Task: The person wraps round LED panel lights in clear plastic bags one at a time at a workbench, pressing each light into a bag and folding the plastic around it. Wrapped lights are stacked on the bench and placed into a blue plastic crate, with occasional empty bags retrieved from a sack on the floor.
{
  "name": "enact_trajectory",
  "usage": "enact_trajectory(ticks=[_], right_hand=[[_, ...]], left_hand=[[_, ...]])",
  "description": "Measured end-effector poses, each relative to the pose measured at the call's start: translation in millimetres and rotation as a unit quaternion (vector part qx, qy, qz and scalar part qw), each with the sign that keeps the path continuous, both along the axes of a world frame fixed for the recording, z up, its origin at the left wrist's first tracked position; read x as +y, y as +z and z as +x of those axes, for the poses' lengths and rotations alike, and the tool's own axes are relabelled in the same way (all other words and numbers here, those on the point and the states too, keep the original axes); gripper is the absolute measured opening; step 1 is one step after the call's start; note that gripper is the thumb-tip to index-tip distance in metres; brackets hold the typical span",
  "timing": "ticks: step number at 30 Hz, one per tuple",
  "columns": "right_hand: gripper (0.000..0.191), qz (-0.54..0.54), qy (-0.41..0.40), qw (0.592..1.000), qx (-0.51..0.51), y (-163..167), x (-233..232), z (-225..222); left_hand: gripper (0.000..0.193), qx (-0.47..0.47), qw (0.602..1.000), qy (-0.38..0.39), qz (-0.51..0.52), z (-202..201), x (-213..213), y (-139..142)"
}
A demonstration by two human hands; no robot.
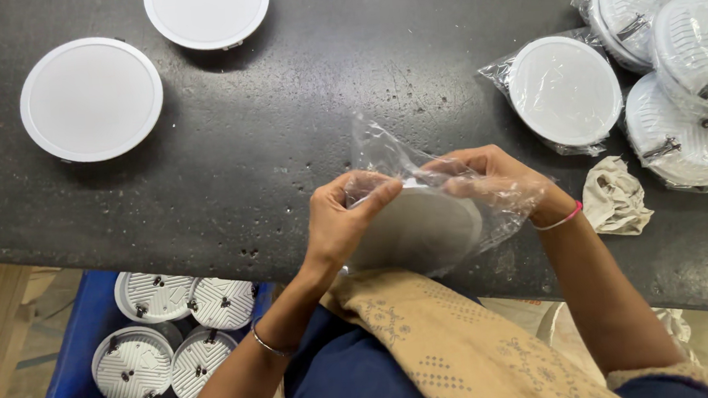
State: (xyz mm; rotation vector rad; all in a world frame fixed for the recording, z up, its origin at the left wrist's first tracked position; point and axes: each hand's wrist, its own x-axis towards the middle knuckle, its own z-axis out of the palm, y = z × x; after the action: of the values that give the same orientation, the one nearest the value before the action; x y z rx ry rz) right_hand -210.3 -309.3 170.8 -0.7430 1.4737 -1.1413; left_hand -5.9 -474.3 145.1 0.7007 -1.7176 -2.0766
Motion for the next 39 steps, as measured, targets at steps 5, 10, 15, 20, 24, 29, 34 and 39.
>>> enact_trajectory(ticks=[5,10,15,20,24,29,34,39], right_hand=[[0.039,0.003,0.035,0.988,0.151,-1,-11,7],[0.031,-0.022,0.012,0.988,0.152,-18,-18,10],[0.039,-0.032,0.005,0.995,0.098,-30,-18,6],[0.038,-0.048,0.000,0.998,0.029,-34,-12,1],[0.037,-0.080,0.029,0.996,0.010,-40,-12,-2],[0.030,-0.180,0.090,0.977,0.071,-47,-15,-6],[0.036,-0.121,0.034,0.991,0.053,-47,-14,-4],[0.037,-0.040,0.026,0.995,0.085,-43,-14,1]], left_hand=[[0.013,0.048,0.923,0.031,-0.380,0,-12,28],[0.020,0.001,0.906,0.020,-0.422,-8,-12,54],[0.024,-0.035,0.904,-0.026,-0.426,-26,7,66],[0.031,-0.032,0.914,-0.117,-0.388,-13,18,73],[0.066,0.006,0.903,-0.141,-0.405,-7,32,77],[0.057,0.015,0.826,-0.026,-0.563,-24,59,73],[0.016,-0.034,0.876,-0.079,-0.474,-26,25,64],[0.029,0.003,0.913,-0.101,-0.396,-22,1,67]])
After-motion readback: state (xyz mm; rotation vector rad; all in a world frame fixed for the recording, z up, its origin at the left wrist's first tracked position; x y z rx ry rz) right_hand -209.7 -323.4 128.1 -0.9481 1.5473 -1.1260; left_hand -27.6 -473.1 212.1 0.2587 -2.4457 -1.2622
